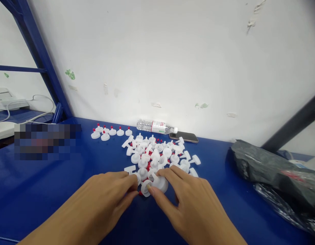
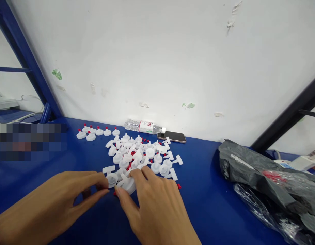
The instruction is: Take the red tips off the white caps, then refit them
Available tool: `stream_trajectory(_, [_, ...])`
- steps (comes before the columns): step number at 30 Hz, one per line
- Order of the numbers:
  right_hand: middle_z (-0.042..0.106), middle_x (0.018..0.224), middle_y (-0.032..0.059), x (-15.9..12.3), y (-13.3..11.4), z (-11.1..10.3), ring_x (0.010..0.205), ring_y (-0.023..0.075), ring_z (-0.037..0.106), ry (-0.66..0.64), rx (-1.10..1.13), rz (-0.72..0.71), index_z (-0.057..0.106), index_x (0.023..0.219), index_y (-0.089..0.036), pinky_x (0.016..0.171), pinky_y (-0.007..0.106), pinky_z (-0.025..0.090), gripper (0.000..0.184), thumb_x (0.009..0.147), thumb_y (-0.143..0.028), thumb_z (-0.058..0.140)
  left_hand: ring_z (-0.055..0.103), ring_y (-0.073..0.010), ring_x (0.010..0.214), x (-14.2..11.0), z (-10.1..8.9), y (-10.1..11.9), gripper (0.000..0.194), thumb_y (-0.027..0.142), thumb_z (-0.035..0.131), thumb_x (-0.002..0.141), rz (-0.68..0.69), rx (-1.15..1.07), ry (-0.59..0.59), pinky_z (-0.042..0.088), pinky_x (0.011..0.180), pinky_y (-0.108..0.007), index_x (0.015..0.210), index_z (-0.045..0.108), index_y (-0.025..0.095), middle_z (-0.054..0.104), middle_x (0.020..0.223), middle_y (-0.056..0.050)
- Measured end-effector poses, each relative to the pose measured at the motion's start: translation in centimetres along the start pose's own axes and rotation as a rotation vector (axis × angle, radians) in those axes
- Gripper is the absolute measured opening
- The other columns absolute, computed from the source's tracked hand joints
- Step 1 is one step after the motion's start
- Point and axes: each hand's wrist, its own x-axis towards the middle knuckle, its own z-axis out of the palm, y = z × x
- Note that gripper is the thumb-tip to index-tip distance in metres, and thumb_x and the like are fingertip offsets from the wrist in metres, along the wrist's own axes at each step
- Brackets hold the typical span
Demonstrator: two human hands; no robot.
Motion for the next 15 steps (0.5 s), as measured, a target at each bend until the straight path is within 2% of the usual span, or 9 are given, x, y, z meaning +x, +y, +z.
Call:
stream_trajectory(2, [0.078, 0.098, -0.001, 0.1, -0.1, 0.0, 0.076, 0.0251, 0.077, -0.013, 0.004, 0.003, 0.073, 0.109, -0.029, 0.058, 0.033, 0.048, 0.019, 0.102, -0.044, 0.062, 0.072, -0.0162, 0.065, 0.2, -0.8, 0.2, 0.022, 0.025, 0.058, 0.095, -0.01, -0.064, 0.046, 0.05, 0.06, -0.024, 0.084, 0.076, 0.026, 0.079, 0.079, 0.002])
stream_trajectory(6, [0.078, 0.1, -0.0017, 0.2, -0.2, -0.1, 0.078, 0.024, 0.077, -0.032, 0.018, 0.004, 0.072, 0.11, -0.03, 0.058, 0.032, 0.047, 0.018, 0.103, -0.043, 0.062, 0.072, -0.0118, 0.066, 0.4, -1.8, 0.5, 0.019, 0.028, 0.061, 0.093, -0.011, -0.2, 0.255, 0.049, 0.056, -0.018, 0.096, 0.079, 0.03, 0.081, 0.086, 0.005])
stream_trajectory(8, [0.078, 0.1, -0.0013, 0.1, -0.2, -0.1, 0.079, 0.0237, 0.077, -0.031, 0.022, 0.0, 0.072, 0.111, -0.03, 0.058, 0.031, 0.046, 0.018, 0.102, -0.041, 0.062, 0.072, -0.0106, 0.066, 0.6, -2.0, 0.7, 0.019, 0.03, 0.061, 0.094, -0.001, -0.269, 0.313, 0.049, 0.054, -0.016, 0.097, 0.081, 0.03, 0.082, 0.089, 0.005])
stream_trajectory(11, [0.078, 0.099, -0.0007, 0.0, -0.3, -0.1, 0.077, 0.023, 0.077, -0.03, 0.034, -0.006, 0.072, 0.109, -0.029, 0.058, 0.031, 0.046, 0.017, 0.102, -0.041, 0.062, 0.072, -0.0095, 0.064, 0.7, -2.2, 1.1, 0.019, 0.033, 0.063, 0.094, 0.005, -0.361, 0.313, 0.05, 0.053, -0.013, 0.091, 0.082, 0.031, 0.082, 0.085, 0.006])
stream_trajectory(15, [0.077, 0.099, -0.0013, 0.1, -0.3, -0.2, 0.078, 0.0226, 0.077, -0.046, 0.055, -0.007, 0.072, 0.11, -0.029, 0.059, 0.031, 0.045, 0.017, 0.102, -0.039, 0.061, 0.074, -0.011, 0.063, 0.6, -1.9, 1.3, 0.021, 0.03, 0.064, 0.093, 0.005, -0.387, 0.245, 0.053, 0.057, -0.014, 0.096, 0.084, 0.032, 0.083, 0.081, 0.006])
